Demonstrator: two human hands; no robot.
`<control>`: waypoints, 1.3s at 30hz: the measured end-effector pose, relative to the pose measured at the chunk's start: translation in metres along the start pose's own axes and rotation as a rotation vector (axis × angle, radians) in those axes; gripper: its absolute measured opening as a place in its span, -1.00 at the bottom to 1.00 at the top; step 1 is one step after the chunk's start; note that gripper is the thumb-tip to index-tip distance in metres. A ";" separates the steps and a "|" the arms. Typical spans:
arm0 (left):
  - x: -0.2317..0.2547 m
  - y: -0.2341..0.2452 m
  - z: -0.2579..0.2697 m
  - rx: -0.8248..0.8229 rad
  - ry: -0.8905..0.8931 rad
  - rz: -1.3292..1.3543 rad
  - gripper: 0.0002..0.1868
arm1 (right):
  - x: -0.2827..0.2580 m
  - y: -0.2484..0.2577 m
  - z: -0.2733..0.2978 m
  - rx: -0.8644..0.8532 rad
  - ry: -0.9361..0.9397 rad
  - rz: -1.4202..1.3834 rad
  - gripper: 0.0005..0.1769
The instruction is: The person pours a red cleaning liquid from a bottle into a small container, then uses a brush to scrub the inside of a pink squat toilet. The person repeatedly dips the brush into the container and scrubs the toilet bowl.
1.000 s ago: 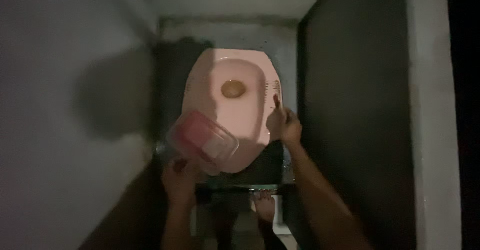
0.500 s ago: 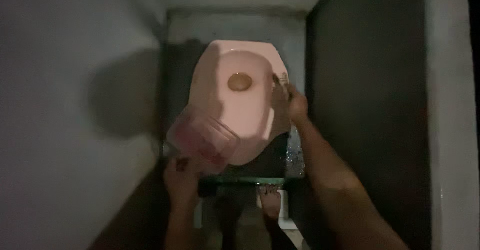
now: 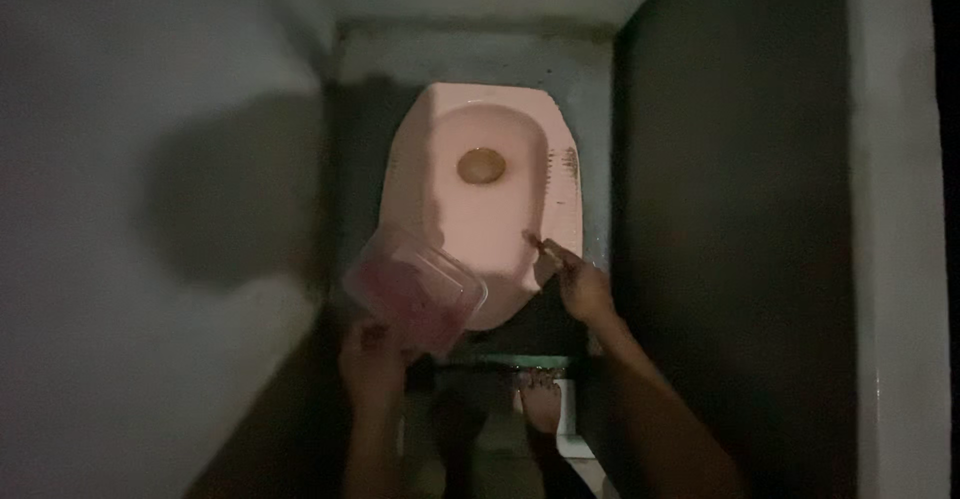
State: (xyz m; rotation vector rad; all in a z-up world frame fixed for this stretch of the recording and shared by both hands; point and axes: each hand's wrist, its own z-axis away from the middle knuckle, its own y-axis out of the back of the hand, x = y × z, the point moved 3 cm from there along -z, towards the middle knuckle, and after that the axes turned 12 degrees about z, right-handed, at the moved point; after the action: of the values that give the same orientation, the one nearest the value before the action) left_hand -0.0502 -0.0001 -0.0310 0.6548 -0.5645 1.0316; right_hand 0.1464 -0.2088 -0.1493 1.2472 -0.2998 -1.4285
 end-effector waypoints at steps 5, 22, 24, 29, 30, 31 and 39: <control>0.008 0.000 0.000 -0.026 -0.025 0.061 -0.73 | 0.023 0.003 -0.018 0.079 -0.121 -0.134 -0.60; -0.007 -0.006 0.004 -0.040 -0.025 0.049 -0.78 | 0.024 -0.023 0.039 0.171 0.138 -0.251 -0.63; -0.007 -0.004 0.004 -0.069 -0.019 0.098 -0.77 | 0.036 -0.029 0.045 0.241 -0.039 -0.192 -0.63; -0.007 -0.004 0.003 -0.109 0.032 0.190 -0.73 | 0.044 -0.038 0.060 0.276 0.001 -0.286 -0.63; -0.006 -0.004 0.005 -0.073 0.001 0.133 -0.71 | 0.040 -0.037 0.063 0.201 0.109 -0.280 -0.61; -0.006 -0.003 0.008 -0.034 -0.029 0.077 -0.70 | 0.035 -0.037 0.066 0.122 0.217 -0.274 -0.59; 0.002 0.006 0.014 -0.096 0.027 0.120 -0.73 | 0.028 -0.048 0.079 -0.048 0.012 -0.334 -0.46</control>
State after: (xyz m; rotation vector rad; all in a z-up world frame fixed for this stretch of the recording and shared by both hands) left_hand -0.0562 -0.0067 -0.0192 0.5267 -0.6313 1.1166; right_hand 0.0627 -0.2535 -0.1679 1.3081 -0.0480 -1.6999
